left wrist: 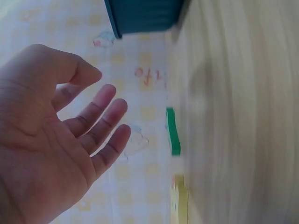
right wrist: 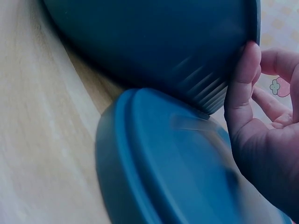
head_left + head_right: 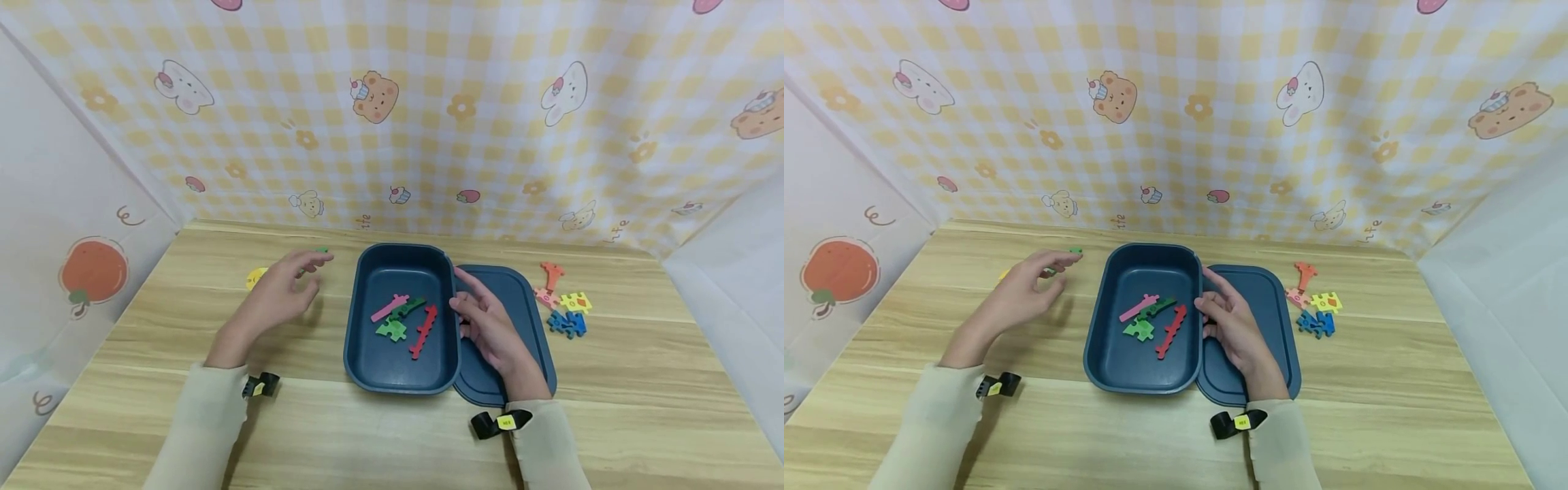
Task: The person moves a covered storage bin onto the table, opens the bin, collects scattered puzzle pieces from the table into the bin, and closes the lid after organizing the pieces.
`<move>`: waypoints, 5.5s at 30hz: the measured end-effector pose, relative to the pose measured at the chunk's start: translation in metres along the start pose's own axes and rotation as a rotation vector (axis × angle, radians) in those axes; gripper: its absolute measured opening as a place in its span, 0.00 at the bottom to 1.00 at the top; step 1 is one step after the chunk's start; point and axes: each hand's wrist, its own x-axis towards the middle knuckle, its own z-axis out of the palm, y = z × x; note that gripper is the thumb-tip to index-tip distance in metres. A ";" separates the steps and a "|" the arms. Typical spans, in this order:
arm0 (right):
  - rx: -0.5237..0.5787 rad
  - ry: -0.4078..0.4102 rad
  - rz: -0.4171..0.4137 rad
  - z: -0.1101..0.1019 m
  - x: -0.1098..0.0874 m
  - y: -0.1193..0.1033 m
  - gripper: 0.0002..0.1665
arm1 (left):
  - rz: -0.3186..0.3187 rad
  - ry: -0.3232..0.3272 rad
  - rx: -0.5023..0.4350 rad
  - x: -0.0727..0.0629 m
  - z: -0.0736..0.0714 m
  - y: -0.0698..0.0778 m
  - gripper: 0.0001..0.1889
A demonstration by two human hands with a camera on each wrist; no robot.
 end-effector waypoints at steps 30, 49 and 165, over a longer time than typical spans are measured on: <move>-0.007 0.006 -0.002 -0.001 0.000 0.002 0.41 | -0.220 -0.065 0.163 -0.014 -0.023 -0.059 0.32; -0.016 0.016 -0.001 -0.001 0.001 0.001 0.40 | -0.224 -0.099 0.227 -0.018 -0.029 -0.062 0.26; -0.046 0.018 0.005 -0.003 0.001 0.004 0.40 | 0.144 0.093 0.154 -0.002 0.007 0.076 0.18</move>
